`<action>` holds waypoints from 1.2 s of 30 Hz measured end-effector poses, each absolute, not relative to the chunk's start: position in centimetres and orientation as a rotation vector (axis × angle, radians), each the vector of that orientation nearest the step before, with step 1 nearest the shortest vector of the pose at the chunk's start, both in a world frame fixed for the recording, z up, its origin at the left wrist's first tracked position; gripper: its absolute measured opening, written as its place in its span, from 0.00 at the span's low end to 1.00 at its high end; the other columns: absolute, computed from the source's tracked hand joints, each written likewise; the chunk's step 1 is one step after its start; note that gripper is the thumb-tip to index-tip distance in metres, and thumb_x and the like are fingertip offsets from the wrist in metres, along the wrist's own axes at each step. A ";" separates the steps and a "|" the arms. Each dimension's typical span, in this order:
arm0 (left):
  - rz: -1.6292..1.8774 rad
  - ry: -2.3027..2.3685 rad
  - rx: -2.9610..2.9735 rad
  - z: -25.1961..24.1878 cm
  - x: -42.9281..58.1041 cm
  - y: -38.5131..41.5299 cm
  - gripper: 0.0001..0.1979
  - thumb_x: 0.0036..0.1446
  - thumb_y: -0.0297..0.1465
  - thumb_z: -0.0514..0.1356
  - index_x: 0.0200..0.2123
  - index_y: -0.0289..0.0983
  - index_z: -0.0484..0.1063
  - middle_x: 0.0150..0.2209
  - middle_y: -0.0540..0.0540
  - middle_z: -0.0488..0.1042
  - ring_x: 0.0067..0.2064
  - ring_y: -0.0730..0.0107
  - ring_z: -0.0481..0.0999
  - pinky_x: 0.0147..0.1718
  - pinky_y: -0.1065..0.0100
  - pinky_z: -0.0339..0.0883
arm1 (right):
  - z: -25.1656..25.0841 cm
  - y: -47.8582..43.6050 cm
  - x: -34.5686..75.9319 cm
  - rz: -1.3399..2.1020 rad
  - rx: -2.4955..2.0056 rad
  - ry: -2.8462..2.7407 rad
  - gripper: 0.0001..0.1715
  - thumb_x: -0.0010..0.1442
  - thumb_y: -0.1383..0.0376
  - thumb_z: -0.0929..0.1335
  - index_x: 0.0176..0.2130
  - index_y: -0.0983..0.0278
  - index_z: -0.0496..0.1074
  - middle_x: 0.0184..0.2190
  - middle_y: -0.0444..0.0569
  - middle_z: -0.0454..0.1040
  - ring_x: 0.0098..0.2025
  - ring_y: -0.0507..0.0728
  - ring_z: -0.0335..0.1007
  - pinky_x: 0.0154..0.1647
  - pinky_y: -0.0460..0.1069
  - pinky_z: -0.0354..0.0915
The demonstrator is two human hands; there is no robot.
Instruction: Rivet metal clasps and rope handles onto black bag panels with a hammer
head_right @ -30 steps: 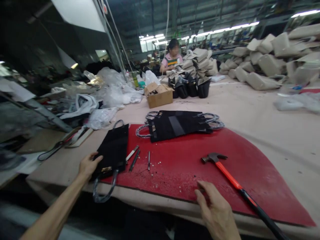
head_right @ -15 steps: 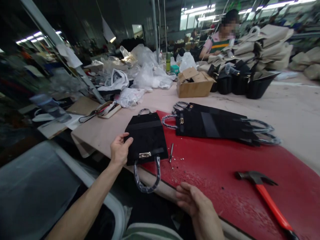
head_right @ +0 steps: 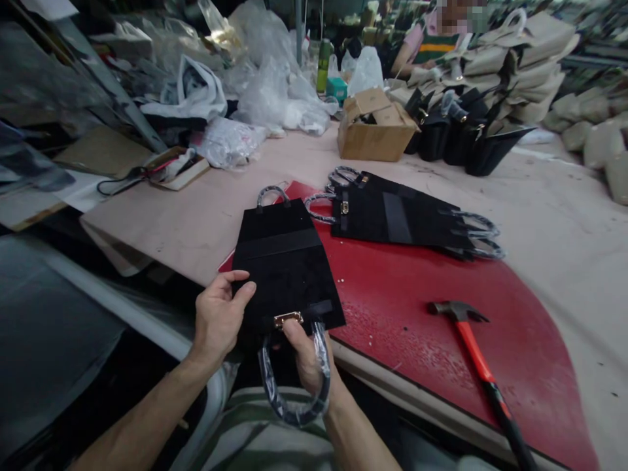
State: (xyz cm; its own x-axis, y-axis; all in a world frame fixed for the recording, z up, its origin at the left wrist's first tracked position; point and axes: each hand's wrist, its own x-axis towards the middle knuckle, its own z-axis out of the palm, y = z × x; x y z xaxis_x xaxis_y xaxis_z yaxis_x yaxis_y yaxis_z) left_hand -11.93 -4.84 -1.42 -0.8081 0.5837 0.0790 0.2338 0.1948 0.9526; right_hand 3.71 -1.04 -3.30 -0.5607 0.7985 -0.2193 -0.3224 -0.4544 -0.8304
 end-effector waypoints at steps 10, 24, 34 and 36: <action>0.685 1.871 2.117 3.8 -14.1 -5.5 0.27 0.64 0.43 0.60 0.60 0.35 0.66 0.65 0.37 0.62 0.68 0.51 0.58 0.69 0.42 0.46 | -2.7 -2.3 2.7 2.105 -0.667 -0.751 0.10 0.54 0.57 0.76 0.35 0.59 0.80 0.34 0.45 0.77 0.42 0.60 0.72 0.57 0.58 0.65; 0.295 1.818 2.005 4.3 -13.0 -6.1 0.45 0.56 0.51 0.63 0.66 0.24 0.59 0.67 0.30 0.57 0.68 0.49 0.59 0.65 0.49 0.59 | -3.3 -1.9 2.3 2.219 -0.526 -0.609 0.12 0.48 0.57 0.76 0.35 0.59 0.80 0.30 0.47 0.78 0.44 0.63 0.73 0.62 0.61 0.62; 0.252 1.837 1.986 4.3 -12.8 -5.3 0.41 0.58 0.44 0.61 0.69 0.33 0.54 0.67 0.32 0.56 0.68 0.44 0.58 0.63 0.44 0.61 | -4.9 -2.1 2.5 2.231 -0.541 -0.688 0.21 0.54 0.56 0.76 0.47 0.60 0.78 0.39 0.49 0.79 0.51 0.63 0.71 0.66 0.61 0.58; 0.282 1.841 2.003 4.2 -12.7 -5.4 0.41 0.59 0.44 0.61 0.69 0.33 0.53 0.68 0.32 0.56 0.68 0.44 0.58 0.63 0.44 0.61 | -4.6 -2.3 2.5 2.213 -0.578 -0.677 0.23 0.55 0.55 0.76 0.49 0.60 0.78 0.41 0.49 0.79 0.54 0.63 0.70 0.67 0.62 0.56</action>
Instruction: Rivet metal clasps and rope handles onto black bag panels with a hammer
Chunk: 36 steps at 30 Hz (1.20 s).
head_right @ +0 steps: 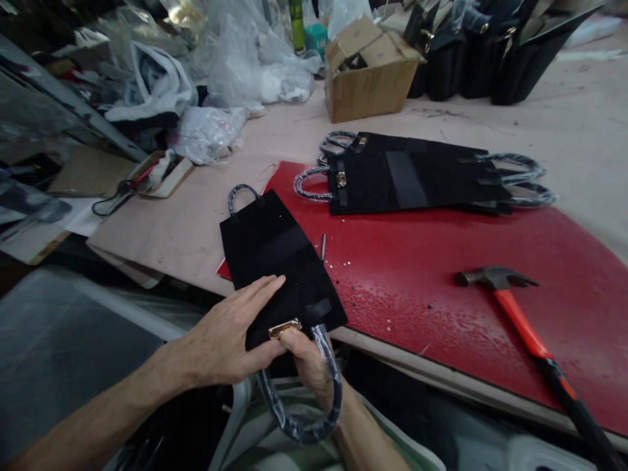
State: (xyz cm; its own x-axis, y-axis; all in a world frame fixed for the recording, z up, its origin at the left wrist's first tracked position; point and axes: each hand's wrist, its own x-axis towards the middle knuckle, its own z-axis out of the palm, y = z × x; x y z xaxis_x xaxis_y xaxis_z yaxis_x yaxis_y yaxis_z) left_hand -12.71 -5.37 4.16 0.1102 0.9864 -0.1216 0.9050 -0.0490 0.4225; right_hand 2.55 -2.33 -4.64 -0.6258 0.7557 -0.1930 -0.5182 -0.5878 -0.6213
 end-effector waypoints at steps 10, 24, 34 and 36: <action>0.586 1.777 2.034 2.9 -14.0 -5.5 0.24 0.64 0.34 0.55 0.61 0.32 0.66 0.63 0.34 0.64 0.66 0.49 0.62 0.65 0.47 0.60 | -3.9 -2.4 2.2 2.256 -0.553 -0.635 0.25 0.57 0.56 0.74 0.53 0.59 0.75 0.46 0.51 0.78 0.60 0.65 0.65 0.66 0.63 0.56; 0.839 1.912 1.939 1.2 -13.1 -5.8 0.09 0.63 0.30 0.59 0.45 0.35 0.76 0.55 0.36 0.72 0.59 0.54 0.71 0.60 0.51 0.69 | -4.1 -3.0 1.5 2.128 -0.665 -0.458 0.26 0.59 0.53 0.74 0.55 0.57 0.74 0.52 0.50 0.75 0.62 0.63 0.62 0.67 0.62 0.56; 0.794 2.034 1.959 0.8 -12.0 -5.9 0.25 0.51 0.43 0.71 0.48 0.35 0.73 0.55 0.35 0.72 0.58 0.47 0.72 0.58 0.48 0.70 | -4.2 -2.8 1.8 2.218 -0.834 -0.428 0.11 0.52 0.59 0.77 0.29 0.63 0.77 0.29 0.44 0.73 0.35 0.55 0.66 0.47 0.52 0.66; 0.803 2.023 1.958 1.0 -12.2 -6.1 0.27 0.50 0.44 0.71 0.48 0.34 0.73 0.55 0.34 0.72 0.58 0.47 0.71 0.58 0.47 0.69 | -4.9 -2.9 2.0 2.236 -0.801 -0.415 0.16 0.49 0.59 0.78 0.22 0.63 0.71 0.22 0.40 0.66 0.27 0.52 0.58 0.37 0.48 0.65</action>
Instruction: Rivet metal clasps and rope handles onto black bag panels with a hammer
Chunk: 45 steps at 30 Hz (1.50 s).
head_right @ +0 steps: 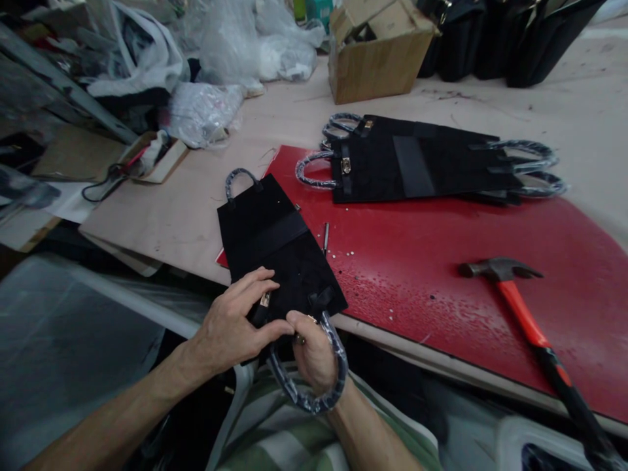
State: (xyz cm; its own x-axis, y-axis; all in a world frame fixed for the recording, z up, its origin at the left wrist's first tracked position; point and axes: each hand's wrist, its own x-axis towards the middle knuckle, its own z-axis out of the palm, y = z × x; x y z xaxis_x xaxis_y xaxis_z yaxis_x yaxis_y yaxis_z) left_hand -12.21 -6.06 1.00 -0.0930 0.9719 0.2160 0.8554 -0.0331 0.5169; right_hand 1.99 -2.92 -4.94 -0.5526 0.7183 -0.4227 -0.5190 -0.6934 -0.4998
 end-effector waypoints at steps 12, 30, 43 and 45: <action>0.759 1.746 2.029 2.7 -14.2 -6.5 0.22 0.59 0.37 0.64 0.54 0.34 0.74 0.59 0.34 0.68 0.60 0.54 0.71 0.60 0.54 0.68 | -4.0 -2.7 2.6 2.314 -0.712 -0.672 0.18 0.51 0.55 0.76 0.20 0.59 0.70 0.18 0.42 0.65 0.28 0.57 0.64 0.40 0.55 0.66; 0.607 1.739 1.950 3.0 -13.6 -6.3 0.30 0.54 0.38 0.66 0.58 0.33 0.72 0.62 0.34 0.67 0.63 0.50 0.68 0.62 0.51 0.65 | -3.7 -2.5 2.4 2.326 -0.618 -0.635 0.11 0.52 0.57 0.74 0.26 0.61 0.77 0.27 0.46 0.75 0.40 0.62 0.72 0.55 0.59 0.65; 0.671 1.726 1.866 2.8 -13.5 -5.8 0.26 0.57 0.38 0.62 0.56 0.31 0.74 0.59 0.35 0.70 0.60 0.56 0.72 0.60 0.57 0.68 | -4.1 -2.0 1.5 2.283 -0.506 -0.557 0.30 0.52 0.58 0.76 0.54 0.58 0.75 0.46 0.48 0.78 0.57 0.65 0.68 0.63 0.61 0.60; 0.690 1.756 1.877 2.6 -13.2 -6.1 0.26 0.57 0.38 0.62 0.57 0.32 0.73 0.60 0.35 0.69 0.61 0.54 0.70 0.61 0.54 0.67 | -4.4 -2.0 1.8 2.302 -0.531 -0.579 0.28 0.51 0.58 0.76 0.51 0.59 0.77 0.44 0.48 0.78 0.56 0.65 0.68 0.62 0.61 0.61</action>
State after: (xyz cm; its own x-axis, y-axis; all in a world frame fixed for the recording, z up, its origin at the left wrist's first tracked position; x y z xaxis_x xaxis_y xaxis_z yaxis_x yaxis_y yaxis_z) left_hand -13.22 -6.06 2.57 0.0516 0.9979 0.0402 0.7582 -0.0653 0.6488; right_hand 1.81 -2.03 -4.39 -0.6751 0.7076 -0.2086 -0.5245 -0.6592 -0.5388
